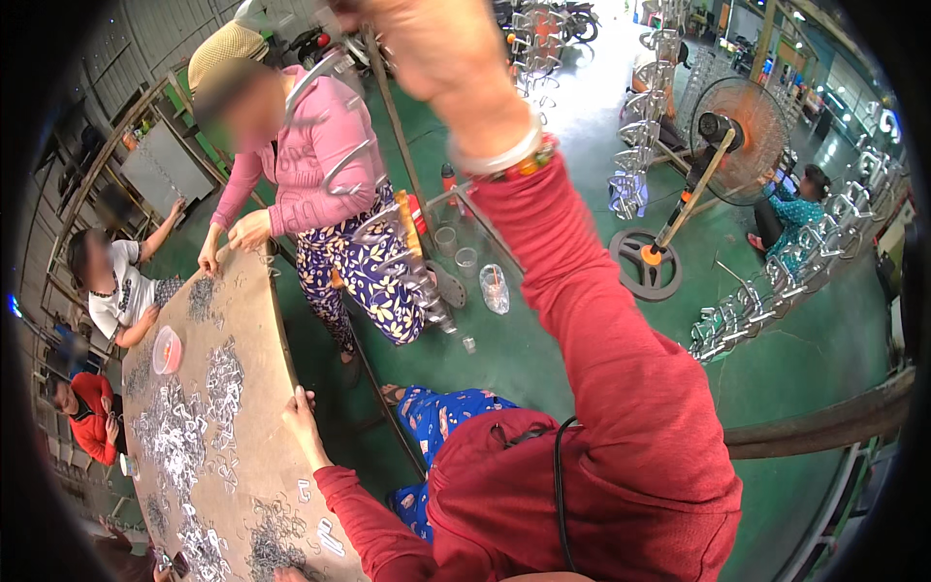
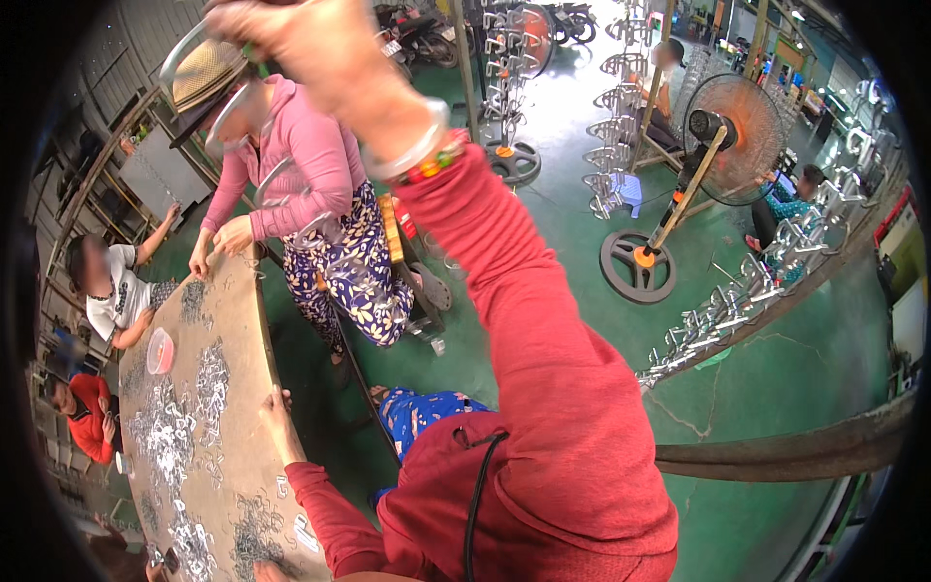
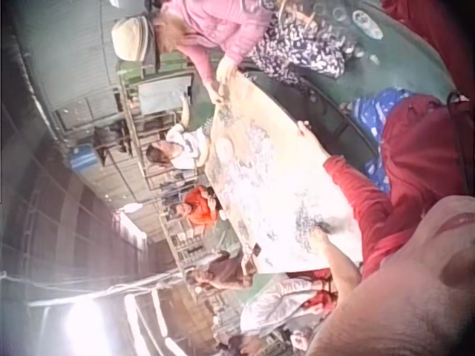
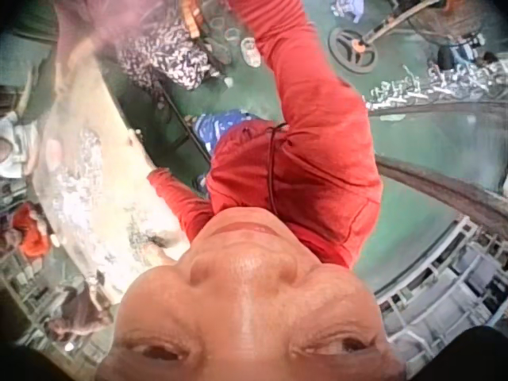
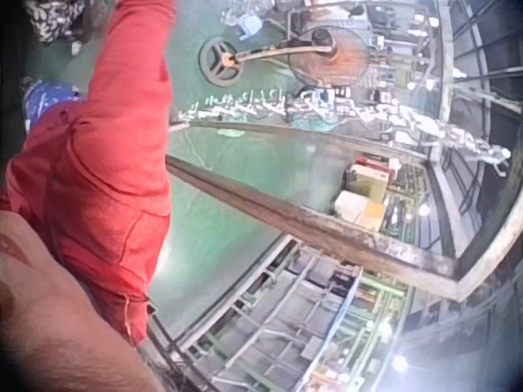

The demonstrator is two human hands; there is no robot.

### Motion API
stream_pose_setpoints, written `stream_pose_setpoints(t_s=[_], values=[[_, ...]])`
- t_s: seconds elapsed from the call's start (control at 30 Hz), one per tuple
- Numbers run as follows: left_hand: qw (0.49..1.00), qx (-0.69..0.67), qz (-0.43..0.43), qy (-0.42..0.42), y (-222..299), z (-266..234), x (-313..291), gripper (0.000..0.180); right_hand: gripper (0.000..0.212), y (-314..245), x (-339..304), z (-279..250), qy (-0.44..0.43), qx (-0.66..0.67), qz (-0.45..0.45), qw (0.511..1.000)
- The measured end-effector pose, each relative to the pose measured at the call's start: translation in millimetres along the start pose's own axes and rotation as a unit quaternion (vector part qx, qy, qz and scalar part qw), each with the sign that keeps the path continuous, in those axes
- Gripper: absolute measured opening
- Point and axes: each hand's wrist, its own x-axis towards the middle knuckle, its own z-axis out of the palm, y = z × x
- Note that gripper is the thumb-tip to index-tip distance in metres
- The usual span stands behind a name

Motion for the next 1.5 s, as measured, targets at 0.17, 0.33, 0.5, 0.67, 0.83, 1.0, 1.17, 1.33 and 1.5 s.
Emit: stream_pose_setpoints(t_s=[0.17, 0.33, 0.5, 0.67, 0.83, 1.0, 1.17, 1.33, 1.5], values=[[0.999, -0.011, -0.037, 0.023, -48, -12, 1, 0.035, 0.028, -43, 10, -63, 0.078, -0.231, -0.043, 0.969], [0.996, 0.035, -0.050, 0.068, -30, -23, -7, 0.037, 0.019, -84, 10, -117, 0.249, -0.344, 0.007, 0.905], [0.990, 0.101, -0.042, 0.092, -18, -20, -12, 0.040, 0.020, -115, 28, -192, 0.280, -0.399, -0.135, 0.863], [0.986, 0.124, -0.051, 0.101, -9, -11, -17, 0.040, 0.016, -164, 68, -267, 0.273, -0.373, -0.156, 0.873], [0.982, 0.152, -0.045, 0.105, -9, -13, -16, 0.039, 0.019, -184, 93, -276, 0.238, -0.418, -0.193, 0.855], [0.977, 0.189, -0.037, 0.094, 1, -10, -18, 0.040, 0.021, -196, 114, -302, 0.246, -0.484, -0.178, 0.821], [0.974, 0.191, -0.034, 0.113, -11, -10, -14, 0.040, 0.023, -200, 128, -311, 0.248, -0.529, -0.142, 0.799], [0.968, 0.230, -0.034, 0.097, -6, -11, -17, 0.038, 0.025, -203, 131, -315, 0.249, -0.566, -0.111, 0.778], [0.963, 0.251, -0.031, 0.095, 1, -11, -25, 0.038, 0.028, -203, 129, -317, 0.247, -0.598, -0.086, 0.758]])
